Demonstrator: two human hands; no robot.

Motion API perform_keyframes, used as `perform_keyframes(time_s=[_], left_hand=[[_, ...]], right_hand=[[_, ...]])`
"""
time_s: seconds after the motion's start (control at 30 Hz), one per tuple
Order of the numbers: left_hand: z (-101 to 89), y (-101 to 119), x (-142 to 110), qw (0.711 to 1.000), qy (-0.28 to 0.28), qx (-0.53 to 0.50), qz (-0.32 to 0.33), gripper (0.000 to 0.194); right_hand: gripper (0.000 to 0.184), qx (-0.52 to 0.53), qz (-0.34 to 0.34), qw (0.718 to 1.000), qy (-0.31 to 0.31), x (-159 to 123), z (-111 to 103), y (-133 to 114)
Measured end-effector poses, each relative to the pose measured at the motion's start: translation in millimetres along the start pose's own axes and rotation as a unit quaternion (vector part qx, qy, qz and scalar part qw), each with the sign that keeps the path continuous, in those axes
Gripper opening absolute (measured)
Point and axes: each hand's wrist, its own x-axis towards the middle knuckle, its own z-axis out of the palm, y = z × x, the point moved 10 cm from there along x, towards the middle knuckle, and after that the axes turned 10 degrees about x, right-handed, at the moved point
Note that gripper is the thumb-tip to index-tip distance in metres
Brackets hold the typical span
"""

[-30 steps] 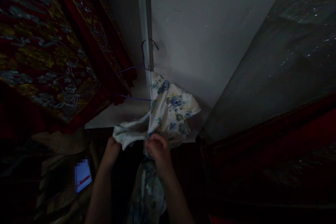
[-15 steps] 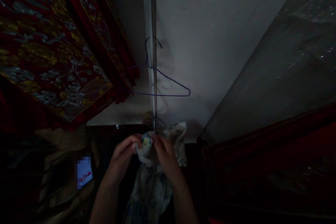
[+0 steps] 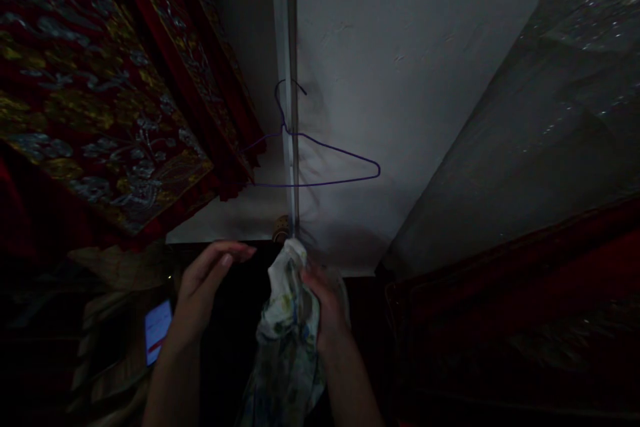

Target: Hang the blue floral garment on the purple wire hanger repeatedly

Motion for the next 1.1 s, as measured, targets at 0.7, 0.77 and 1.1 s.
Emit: perform_keyframes(time_s=[0.7, 0.77, 1.1], left_hand=[[-17.2, -36.4, 24.7, 0.817, -0.305, 0.474, 0.126, 0.05], [-27.8, -39.7, 31.1, 0.797, -0.308, 0.509, 0.104, 0.05], [-87.3, -47.4, 45.7, 0.844, -0.179, 0.505, 0.019, 0.036]], right_hand=[[0.022, -0.526, -0.231, 0.792, -0.209, -7.7, 138.8, -108.6], [0.023, -0.566, -0.256, 0.747, -0.236, -14.9, 150.9, -107.6], [0.046, -0.597, -0.39, 0.689, -0.128, 36.1, 121.1, -151.0]])
